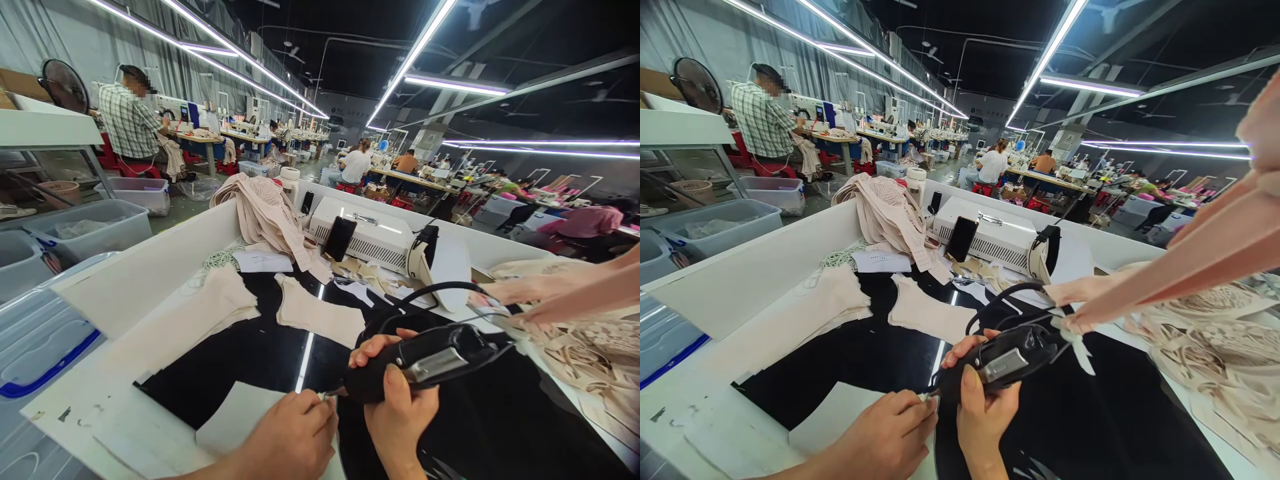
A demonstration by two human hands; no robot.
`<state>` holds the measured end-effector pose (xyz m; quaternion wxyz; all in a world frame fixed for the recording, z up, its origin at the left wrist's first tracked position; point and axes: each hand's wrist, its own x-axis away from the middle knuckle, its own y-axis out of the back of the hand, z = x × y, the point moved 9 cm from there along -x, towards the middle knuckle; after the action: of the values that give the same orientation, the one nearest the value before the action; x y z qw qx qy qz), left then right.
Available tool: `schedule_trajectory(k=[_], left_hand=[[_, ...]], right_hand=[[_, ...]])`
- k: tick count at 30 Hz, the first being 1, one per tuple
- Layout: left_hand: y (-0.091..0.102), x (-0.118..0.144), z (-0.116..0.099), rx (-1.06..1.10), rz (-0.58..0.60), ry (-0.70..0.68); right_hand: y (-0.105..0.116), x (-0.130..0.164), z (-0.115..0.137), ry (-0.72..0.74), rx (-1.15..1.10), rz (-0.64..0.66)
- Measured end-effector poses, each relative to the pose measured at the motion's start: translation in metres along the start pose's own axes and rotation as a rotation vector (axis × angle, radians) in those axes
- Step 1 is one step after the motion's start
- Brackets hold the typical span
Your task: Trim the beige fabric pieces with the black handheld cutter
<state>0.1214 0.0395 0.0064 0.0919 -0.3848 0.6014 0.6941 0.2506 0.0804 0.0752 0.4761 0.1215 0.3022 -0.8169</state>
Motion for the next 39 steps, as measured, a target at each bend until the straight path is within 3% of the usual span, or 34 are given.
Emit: schedule_trajectory(k=[8,13,17,22,28,33,39], left_hand=[[-0.004,0.001,0.004,0.045,0.084,0.0],[-0.004,0.002,0.03,0.039,0.216,0.107],[0.013,-0.002,0.043,-0.026,0.156,0.157],[0.034,-0.01,0.012,0.104,0.047,0.014],[0.019,-0.011,-0.02,0.2,0.11,-0.044],[0.001,-0.007,-0.019,0.203,0.158,-0.016],[0.002,-0.004,-0.017,0.243,0.136,-0.018]], right_hand=[[0.0,-0.004,0.004,-0.005,0.003,-0.003],[0.017,-0.006,0.024,-0.022,0.008,-0.066],[0.035,0.006,0.04,-0.035,0.027,-0.064],[0.052,0.024,0.051,-0.021,0.029,-0.072],[0.05,0.035,0.05,-0.032,0.026,-0.066],[0.051,0.044,0.041,-0.015,0.034,-0.018],[0.055,0.05,0.037,-0.002,0.043,-0.004]])
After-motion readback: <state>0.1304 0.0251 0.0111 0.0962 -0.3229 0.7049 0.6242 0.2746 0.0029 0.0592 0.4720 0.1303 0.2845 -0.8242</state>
